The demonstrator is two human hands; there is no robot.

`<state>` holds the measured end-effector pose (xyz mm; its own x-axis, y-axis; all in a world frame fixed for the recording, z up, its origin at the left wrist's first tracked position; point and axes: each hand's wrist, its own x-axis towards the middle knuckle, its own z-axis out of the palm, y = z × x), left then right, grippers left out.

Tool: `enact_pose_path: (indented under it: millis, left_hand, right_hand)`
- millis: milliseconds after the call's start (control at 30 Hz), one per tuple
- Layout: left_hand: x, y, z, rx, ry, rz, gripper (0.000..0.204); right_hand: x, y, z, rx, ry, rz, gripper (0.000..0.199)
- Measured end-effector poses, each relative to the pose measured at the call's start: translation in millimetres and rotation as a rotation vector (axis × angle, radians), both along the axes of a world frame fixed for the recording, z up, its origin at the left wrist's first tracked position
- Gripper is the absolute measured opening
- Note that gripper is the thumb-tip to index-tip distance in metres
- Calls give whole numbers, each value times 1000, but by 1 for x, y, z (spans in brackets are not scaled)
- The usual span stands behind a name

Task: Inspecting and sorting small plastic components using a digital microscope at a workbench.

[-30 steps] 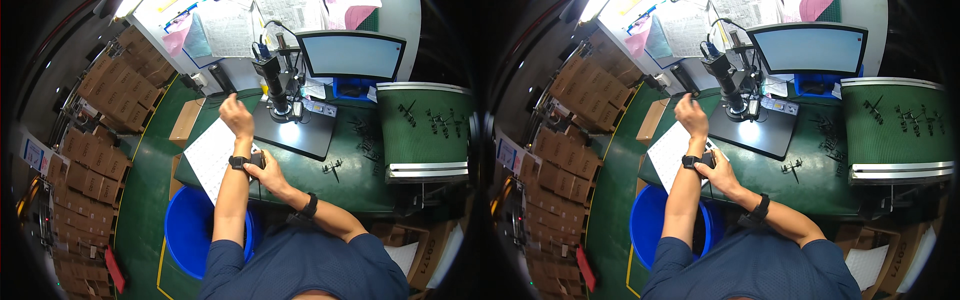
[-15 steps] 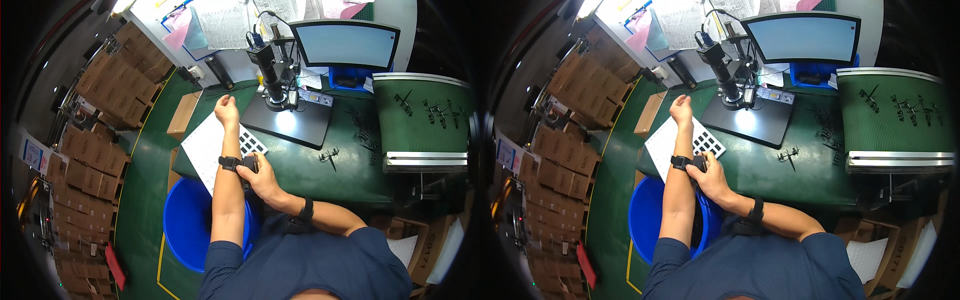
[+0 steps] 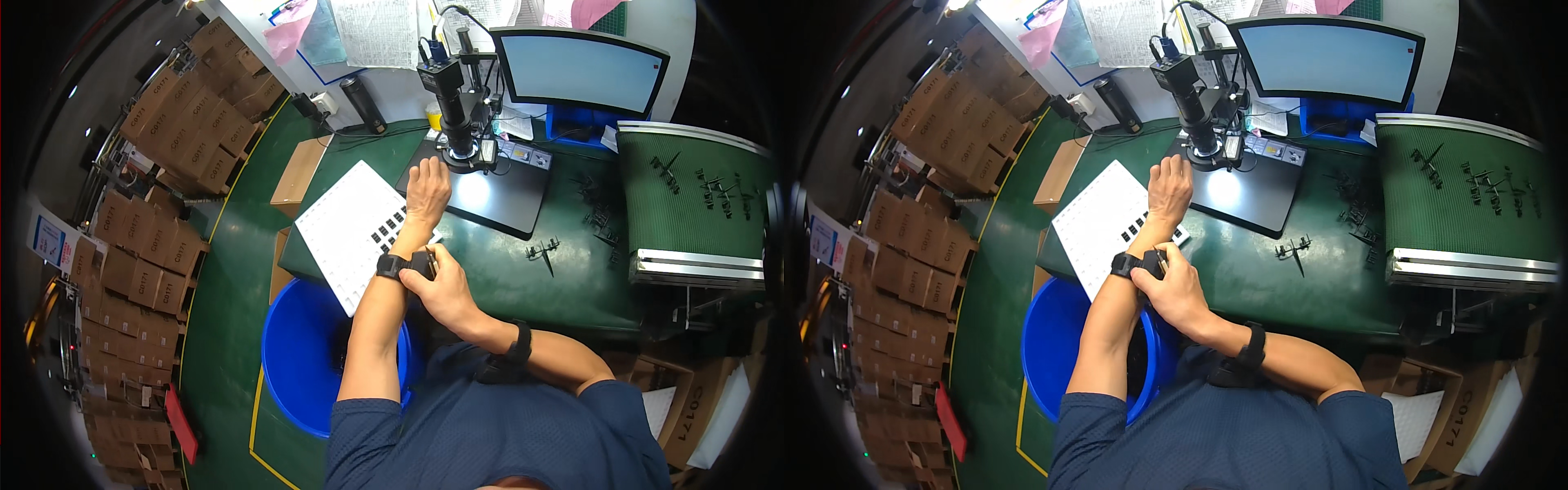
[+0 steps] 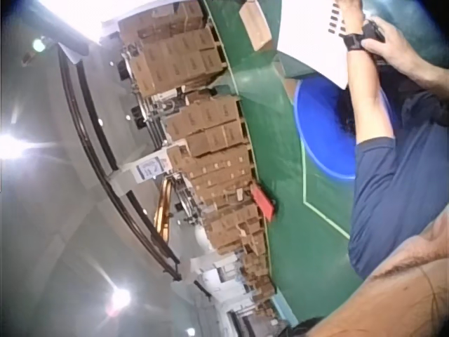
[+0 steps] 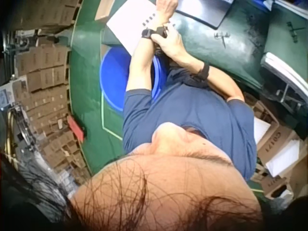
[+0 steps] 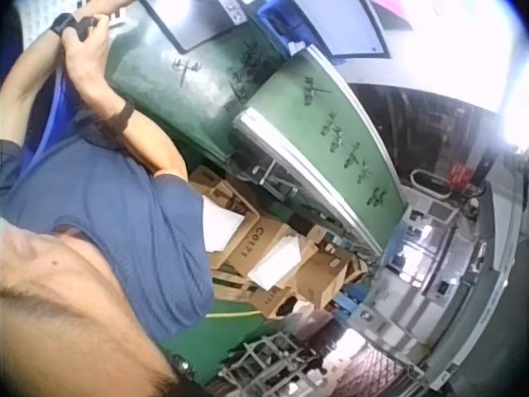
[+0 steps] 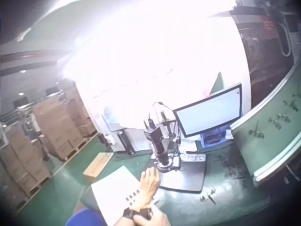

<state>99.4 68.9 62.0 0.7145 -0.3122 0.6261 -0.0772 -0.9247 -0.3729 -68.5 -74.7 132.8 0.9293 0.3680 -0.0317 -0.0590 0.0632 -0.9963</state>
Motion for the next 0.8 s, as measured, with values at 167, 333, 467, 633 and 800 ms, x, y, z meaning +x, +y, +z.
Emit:
enact_pose_path:
  millis: [167,333,467,633,800]
  left_hand:
    - [-1,50,36,-773,-258,486,21]
    - [5,122,65,-2457,-480,255,34]
    - [-16,152,48,-3298,-622,-166,36]
    - [-23,139,68,-3511,-614,-310,31]
    - [-29,131,58,-3606,-608,-396,29]
  right_hand:
    - [-23,-4,3,-34,-56,126,51]
    - [-26,7,15,159,-142,231,44]
    - [3,10,-26,120,-357,151,34]
    - [19,30,-44,179,-540,219,40]
    - [24,37,-59,187,-811,155,48]
